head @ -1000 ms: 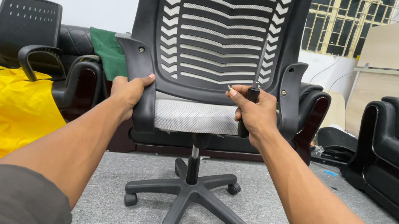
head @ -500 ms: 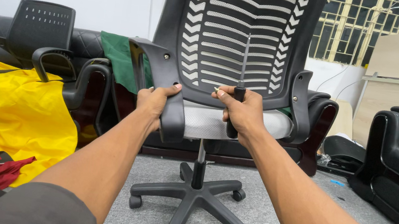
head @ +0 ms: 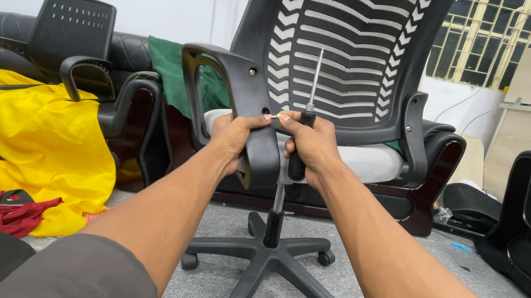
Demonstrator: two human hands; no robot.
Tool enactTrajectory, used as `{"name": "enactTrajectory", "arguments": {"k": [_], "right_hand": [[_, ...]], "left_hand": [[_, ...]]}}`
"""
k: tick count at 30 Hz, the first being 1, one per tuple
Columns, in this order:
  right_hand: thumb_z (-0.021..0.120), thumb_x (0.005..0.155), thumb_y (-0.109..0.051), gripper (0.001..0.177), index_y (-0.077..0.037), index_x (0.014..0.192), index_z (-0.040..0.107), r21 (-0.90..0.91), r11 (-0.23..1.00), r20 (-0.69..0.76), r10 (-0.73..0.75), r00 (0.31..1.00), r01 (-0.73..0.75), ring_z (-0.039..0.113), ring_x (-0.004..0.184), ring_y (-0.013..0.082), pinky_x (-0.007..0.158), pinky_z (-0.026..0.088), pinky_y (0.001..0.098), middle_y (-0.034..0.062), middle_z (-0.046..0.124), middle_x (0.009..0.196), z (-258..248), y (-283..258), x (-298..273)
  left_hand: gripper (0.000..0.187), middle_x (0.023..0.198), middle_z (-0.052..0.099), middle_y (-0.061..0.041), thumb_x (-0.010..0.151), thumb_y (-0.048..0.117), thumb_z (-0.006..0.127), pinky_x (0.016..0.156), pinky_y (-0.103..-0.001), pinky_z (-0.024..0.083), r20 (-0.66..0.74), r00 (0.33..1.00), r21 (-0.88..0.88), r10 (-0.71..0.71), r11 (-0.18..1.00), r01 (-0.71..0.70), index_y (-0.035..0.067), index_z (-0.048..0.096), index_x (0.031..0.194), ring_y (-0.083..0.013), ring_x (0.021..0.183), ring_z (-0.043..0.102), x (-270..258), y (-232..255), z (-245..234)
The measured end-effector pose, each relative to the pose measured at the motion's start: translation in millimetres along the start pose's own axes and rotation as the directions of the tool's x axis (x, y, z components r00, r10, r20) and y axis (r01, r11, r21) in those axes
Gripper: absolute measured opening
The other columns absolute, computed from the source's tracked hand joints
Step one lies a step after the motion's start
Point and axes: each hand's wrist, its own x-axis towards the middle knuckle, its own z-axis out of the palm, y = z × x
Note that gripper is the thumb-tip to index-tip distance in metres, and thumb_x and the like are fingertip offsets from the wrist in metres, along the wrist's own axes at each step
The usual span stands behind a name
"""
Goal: The person uses a screwdriver to attach the armrests to an office chair. They tighten multiple screws on both the left and right armrests, ensuring they are securely fastened to the chair frame.
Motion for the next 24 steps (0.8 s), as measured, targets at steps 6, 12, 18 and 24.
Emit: {"name": "enactTrajectory", "arguments": {"k": [6, 12, 18, 24], "right_hand": [[0.069, 0.093, -0.012, 0.011, -0.002, 0.098, 0.073, -0.063, 0.997, 0.006, -0.04, 0.999, 0.04, 0.052, 0.049, 0.0082, 0.044, 0.047, 0.0273, 0.0029, 0.064, 0.072, 7, -1, 13], [0.071, 0.092, -0.012, 0.011, -0.002, 0.095, 0.073, -0.14, 0.989, -0.014, -0.047, 0.999, 0.045, 0.053, 0.049, 0.0081, 0.044, 0.046, 0.027, 0.0037, 0.067, 0.075, 14, -2, 15], [0.072, 0.092, -0.012, 0.01, -0.003, 0.096, 0.074, -0.136, 0.99, -0.011, -0.024, 1.0, 0.022, 0.053, 0.049, 0.008, 0.044, 0.046, 0.0269, 0.0044, 0.067, 0.076, 15, -4, 18], [0.073, 0.09, -0.011, 0.01, -0.003, 0.097, 0.075, -0.144, 0.989, 0.007, -0.038, 0.999, 0.039, 0.053, 0.049, 0.0083, 0.043, 0.046, 0.0273, 0.0045, 0.068, 0.077, 17, -3, 24]], "left_hand": [[0.041, 0.096, 0.073, -0.019, 0.074, 0.008, 0.08, 0.072, -0.041, 0.064, 0.051, 0.999, -0.034, -0.012, 0.999, 0.014, -0.005, 0.064, 0.11, -0.0282, 0.079, 0.074, 1, -1, -3], [0.041, 0.096, 0.073, -0.019, 0.074, 0.004, 0.08, 0.072, -0.042, 0.065, 0.089, 0.996, -0.048, -0.011, 0.999, 0.016, -0.006, 0.062, 0.109, -0.0286, 0.076, 0.075, 3, 2, -7], [0.041, 0.097, 0.072, -0.021, 0.073, 0.0, 0.08, 0.073, -0.045, 0.065, 0.089, 0.992, -0.084, -0.086, 0.992, 0.094, -0.007, 0.062, 0.109, -0.0313, 0.079, 0.075, 2, 3, -8], [0.041, 0.098, 0.072, -0.02, 0.07, -0.003, 0.08, 0.074, -0.047, 0.066, 0.083, 0.993, -0.127, -0.083, 0.988, 0.093, -0.004, 0.062, 0.108, -0.0315, 0.08, 0.075, 3, 1, -9]]}}
